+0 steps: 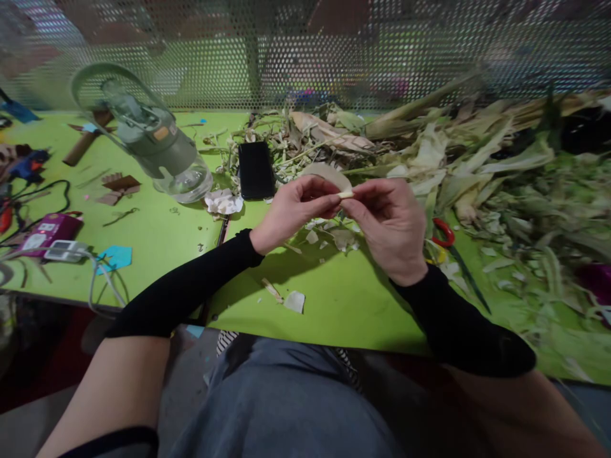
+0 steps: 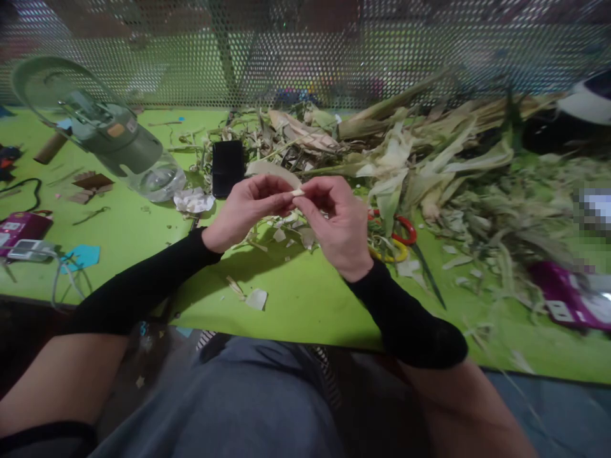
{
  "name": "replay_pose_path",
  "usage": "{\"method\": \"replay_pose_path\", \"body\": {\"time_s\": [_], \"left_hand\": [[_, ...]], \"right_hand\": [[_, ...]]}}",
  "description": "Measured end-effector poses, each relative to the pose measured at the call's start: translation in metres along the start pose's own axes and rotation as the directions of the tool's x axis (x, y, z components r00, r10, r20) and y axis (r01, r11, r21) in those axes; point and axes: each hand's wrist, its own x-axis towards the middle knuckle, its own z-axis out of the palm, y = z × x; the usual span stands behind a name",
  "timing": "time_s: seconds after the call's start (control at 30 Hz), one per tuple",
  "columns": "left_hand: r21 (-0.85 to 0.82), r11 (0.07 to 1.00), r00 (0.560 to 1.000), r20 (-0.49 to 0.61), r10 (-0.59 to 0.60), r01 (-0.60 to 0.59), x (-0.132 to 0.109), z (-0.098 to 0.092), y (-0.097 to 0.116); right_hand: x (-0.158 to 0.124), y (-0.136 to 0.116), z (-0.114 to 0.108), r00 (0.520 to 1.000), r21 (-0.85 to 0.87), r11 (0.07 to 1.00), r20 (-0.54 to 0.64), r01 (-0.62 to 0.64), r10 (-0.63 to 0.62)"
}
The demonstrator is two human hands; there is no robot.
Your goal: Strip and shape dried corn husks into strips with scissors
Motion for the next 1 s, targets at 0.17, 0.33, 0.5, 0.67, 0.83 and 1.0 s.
{"method": "replay_pose_path", "body": {"time_s": [0.17,0.33,0.5,0.67,0.83,1.0], "left_hand": [[0.023,1.000,1.000,0.030,-0.008,0.007,-0.001,-0.001,0.006],[0.097,0.995,0.997,0.074,0.033,-0.040,0.001,-0.005,0.003],[0.268,0.946,0.981,0.113,0.158,-0.183,0.002,-0.008,-0.004],[0.540,0.775,0.943,0.135,0.305,-0.328,0.002,-0.009,-0.003],[0.670,0.675,0.949,0.170,0.265,-0.309,-0.010,-0.008,-0.002],[0.768,0.580,0.957,0.283,0.071,-0.270,-0.035,-0.008,-0.022]], "right_hand": [[0.001,0.004,-0.005,0.997,-0.137,0.989,0.062,0.055,-0.047],[0.003,0.004,-0.008,0.995,-0.207,0.976,0.089,0.061,-0.043],[0.003,-0.001,-0.011,0.990,-0.257,0.965,0.136,0.057,-0.023],[0.007,-0.005,-0.011,0.988,-0.302,0.951,0.149,0.070,-0.025],[-0.002,-0.009,-0.012,0.975,-0.378,0.925,0.214,0.030,0.056],[-0.037,-0.001,-0.017,0.906,-0.450,0.893,0.385,0.017,0.177]]}}
